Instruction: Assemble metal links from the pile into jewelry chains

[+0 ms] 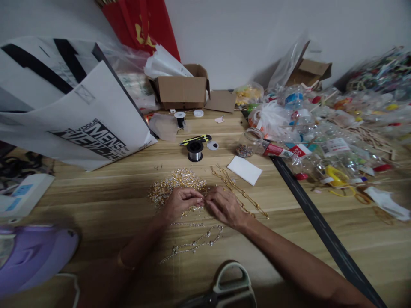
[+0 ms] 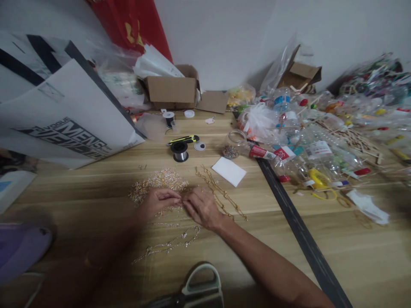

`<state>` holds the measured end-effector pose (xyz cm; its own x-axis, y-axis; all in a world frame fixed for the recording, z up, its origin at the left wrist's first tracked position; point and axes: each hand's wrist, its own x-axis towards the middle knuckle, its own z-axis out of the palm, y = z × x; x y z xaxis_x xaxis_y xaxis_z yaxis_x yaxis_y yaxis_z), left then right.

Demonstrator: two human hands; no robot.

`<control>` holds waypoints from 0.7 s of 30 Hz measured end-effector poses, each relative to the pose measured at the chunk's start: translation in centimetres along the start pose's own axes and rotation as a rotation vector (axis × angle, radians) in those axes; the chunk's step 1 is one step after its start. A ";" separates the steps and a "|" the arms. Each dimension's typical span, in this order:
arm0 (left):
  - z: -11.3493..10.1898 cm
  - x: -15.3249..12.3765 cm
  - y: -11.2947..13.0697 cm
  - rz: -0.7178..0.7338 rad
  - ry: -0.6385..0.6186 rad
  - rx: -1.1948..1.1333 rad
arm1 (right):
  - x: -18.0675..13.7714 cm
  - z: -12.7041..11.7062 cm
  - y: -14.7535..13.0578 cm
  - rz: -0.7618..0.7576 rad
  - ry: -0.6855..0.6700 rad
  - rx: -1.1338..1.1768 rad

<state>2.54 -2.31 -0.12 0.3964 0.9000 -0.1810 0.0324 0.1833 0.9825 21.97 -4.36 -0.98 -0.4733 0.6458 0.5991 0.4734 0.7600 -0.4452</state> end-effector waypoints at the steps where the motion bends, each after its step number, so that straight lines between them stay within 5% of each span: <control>1: 0.0 0.0 -0.1 0.006 -0.006 0.003 | 0.0 0.0 0.0 -0.002 0.000 -0.001; 21: -0.1 0.0 -0.5 0.061 0.014 0.043 | -0.1 0.2 0.3 0.006 -0.029 -0.032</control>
<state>2.43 -2.34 -0.66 0.3863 0.9144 -0.1213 0.0478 0.1115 0.9926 22.01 -4.19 -1.27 -0.4917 0.6522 0.5770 0.4997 0.7539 -0.4264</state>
